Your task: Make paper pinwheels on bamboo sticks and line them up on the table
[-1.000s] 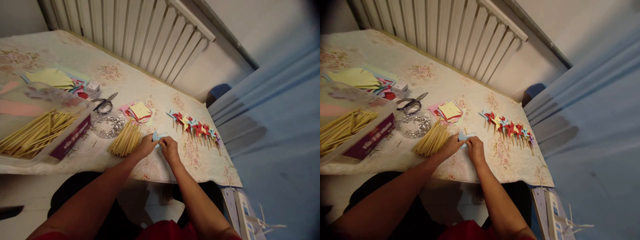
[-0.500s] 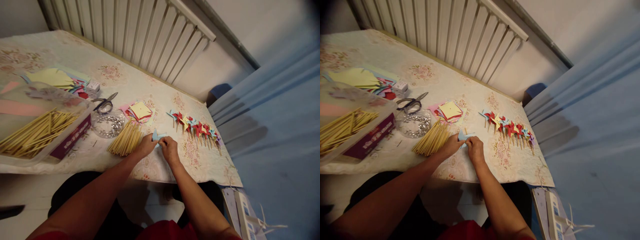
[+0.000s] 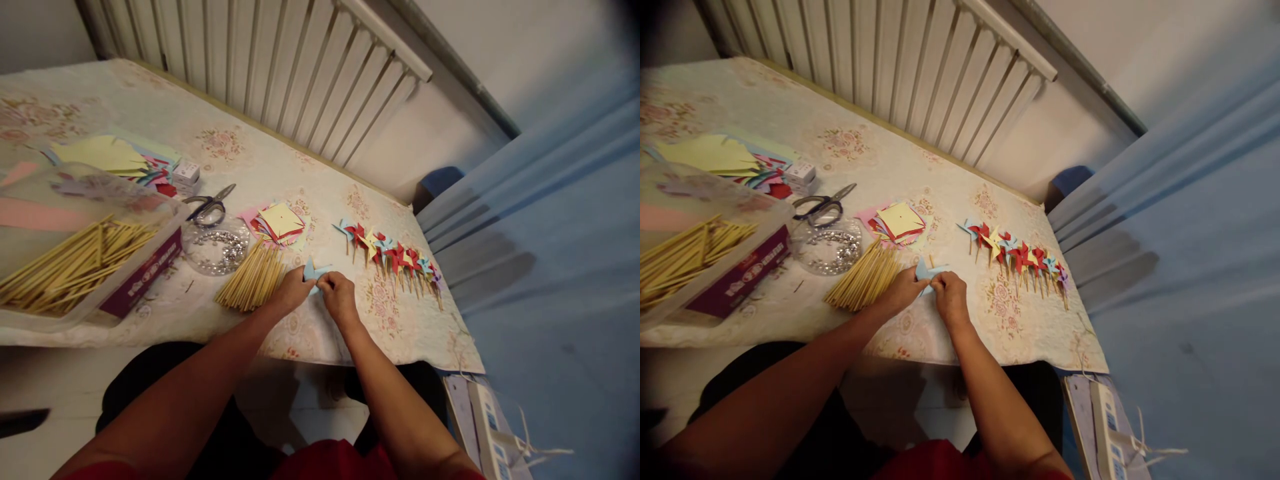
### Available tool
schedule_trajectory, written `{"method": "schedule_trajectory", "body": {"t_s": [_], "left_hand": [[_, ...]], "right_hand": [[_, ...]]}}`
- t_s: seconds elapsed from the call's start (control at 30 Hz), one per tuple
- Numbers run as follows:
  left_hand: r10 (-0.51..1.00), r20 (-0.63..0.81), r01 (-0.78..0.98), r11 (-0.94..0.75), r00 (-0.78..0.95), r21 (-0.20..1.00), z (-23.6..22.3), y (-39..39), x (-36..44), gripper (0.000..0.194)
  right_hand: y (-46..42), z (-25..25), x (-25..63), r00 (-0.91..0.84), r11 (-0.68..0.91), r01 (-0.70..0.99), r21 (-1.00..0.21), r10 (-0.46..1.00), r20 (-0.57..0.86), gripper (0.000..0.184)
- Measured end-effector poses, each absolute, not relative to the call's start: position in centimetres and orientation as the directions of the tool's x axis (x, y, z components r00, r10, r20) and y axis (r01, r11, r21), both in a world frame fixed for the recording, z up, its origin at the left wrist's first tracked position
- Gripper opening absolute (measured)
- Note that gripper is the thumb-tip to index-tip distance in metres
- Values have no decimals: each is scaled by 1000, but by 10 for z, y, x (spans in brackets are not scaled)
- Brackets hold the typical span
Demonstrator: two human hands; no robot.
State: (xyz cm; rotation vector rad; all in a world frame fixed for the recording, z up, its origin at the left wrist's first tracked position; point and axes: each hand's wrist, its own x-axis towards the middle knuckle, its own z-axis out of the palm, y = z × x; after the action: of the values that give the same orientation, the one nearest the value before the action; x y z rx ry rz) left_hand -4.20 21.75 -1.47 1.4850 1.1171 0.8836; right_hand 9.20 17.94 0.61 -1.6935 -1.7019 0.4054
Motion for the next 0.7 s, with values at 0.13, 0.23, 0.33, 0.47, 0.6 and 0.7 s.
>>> {"method": "schedule_trajectory", "body": {"t_s": [0.13,0.23,0.33,0.47,0.6,0.7], "left_hand": [[951,-36,178,-20,306,984,-17,218,-41,12],[953,-34,183,-23,301,983,-16,218,-41,14],[954,-32,194,-27,297,981,-14,218,-42,15],[953,-38,210,-28,300,977,-11,217,-43,14],[954,-46,225,-23,297,974,-11,216,-43,12],[954,-37,210,-28,297,977,-12,217,-43,13]], "right_hand": [[180,1,91,218,-62,626,-778,971,98,16],[179,5,91,152,26,705,-708,971,186,15],[180,9,91,31,156,784,-600,957,289,14],[182,4,91,152,26,686,-728,972,178,14],[182,-1,91,228,-78,586,-807,971,71,16],[181,6,92,134,40,703,-710,973,187,14]]}}
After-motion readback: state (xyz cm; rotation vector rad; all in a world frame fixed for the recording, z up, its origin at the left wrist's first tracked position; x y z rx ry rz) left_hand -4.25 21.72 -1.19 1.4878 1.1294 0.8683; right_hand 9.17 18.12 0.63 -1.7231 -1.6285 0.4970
